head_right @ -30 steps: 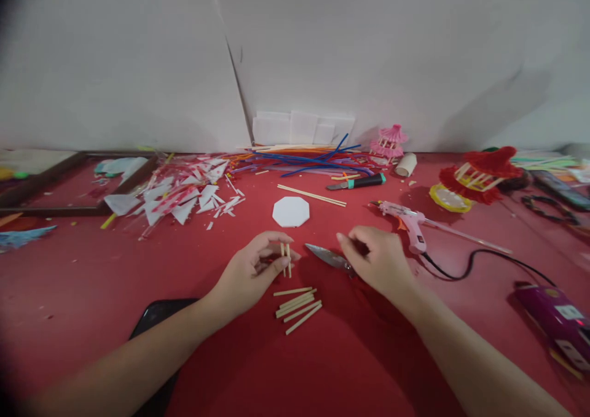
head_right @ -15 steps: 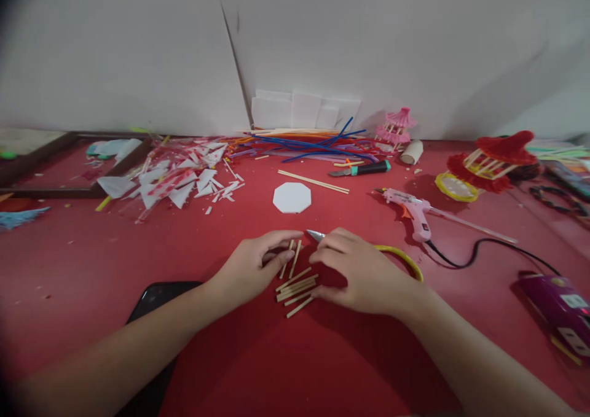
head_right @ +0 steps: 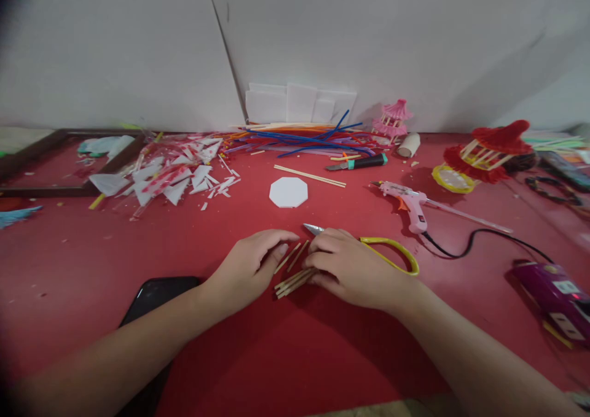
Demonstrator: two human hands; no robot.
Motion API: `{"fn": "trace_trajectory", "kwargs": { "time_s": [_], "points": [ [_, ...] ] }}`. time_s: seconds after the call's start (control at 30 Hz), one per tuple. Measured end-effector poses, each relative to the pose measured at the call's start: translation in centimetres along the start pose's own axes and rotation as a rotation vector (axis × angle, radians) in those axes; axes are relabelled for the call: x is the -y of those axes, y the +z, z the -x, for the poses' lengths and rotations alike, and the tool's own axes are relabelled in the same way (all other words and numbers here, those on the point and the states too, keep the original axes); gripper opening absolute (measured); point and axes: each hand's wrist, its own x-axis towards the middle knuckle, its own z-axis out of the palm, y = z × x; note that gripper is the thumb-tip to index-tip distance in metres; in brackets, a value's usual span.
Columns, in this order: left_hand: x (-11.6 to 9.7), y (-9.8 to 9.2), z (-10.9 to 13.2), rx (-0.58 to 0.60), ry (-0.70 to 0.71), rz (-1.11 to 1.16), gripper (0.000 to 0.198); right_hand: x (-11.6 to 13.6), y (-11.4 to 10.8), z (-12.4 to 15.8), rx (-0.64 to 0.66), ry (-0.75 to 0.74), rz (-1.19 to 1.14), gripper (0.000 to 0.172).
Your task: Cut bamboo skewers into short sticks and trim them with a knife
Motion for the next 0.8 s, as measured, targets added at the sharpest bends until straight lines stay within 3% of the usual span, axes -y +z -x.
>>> {"fn": "trace_trajectory", "kwargs": {
  "time_s": [0.23, 0.4, 0.57, 0.8],
  "points": [
    [-0.7, -0.4, 0.7, 0.071, 0.117, -0.268, 0.023, -0.5, -0.1, 0.2, -0.029, 0.045, -0.016, 0.017],
    [-1.2, 0.2, 1.3, 0.156, 0.148, -0.409, 0.066, -0.6, -0.6, 0.1, -0.029, 0.100, -0.072, 0.019],
    [-0.8, 0.7, 1.2, 0.158, 0.180, -0.455, 0.040, -2.6, -0.8, 0.7, -0.070, 0.143, -0.030, 0.028],
    [-0.8, 1.5, 0.9, 0.122, 0.159, -0.575, 0.039, -4.3, -0.7, 1.2, -0.179, 0.276, 0.139, 0.033]
  ]
}}
